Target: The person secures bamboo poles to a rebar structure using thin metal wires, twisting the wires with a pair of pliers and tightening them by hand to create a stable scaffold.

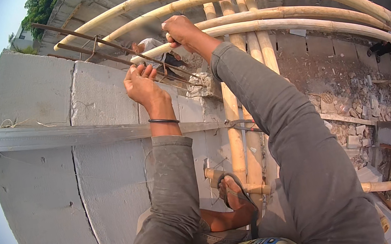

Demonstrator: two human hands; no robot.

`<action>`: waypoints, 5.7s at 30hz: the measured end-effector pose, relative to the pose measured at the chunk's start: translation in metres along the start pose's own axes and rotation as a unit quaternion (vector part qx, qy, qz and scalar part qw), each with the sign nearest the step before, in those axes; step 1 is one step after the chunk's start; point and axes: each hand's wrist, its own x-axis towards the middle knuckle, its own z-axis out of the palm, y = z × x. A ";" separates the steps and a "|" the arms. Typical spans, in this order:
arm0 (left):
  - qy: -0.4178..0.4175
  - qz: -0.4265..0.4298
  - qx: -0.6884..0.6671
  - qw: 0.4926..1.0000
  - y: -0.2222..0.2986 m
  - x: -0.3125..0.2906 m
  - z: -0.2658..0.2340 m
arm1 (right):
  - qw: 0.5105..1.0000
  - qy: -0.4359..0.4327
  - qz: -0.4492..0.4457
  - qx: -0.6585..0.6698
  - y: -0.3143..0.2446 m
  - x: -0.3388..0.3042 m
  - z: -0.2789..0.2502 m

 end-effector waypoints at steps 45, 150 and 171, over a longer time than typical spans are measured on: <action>0.103 -0.241 -0.213 0.941 -0.162 0.050 -0.012 | 0.961 -0.035 0.088 -0.260 0.102 0.091 0.043; -0.423 0.137 0.232 0.865 0.022 0.006 0.034 | 0.834 -0.286 -0.186 -0.433 -0.024 -0.042 -0.045; -0.275 -0.312 0.138 0.899 -0.076 -0.037 -0.016 | 0.993 -0.002 0.088 -0.085 0.083 -0.106 -0.116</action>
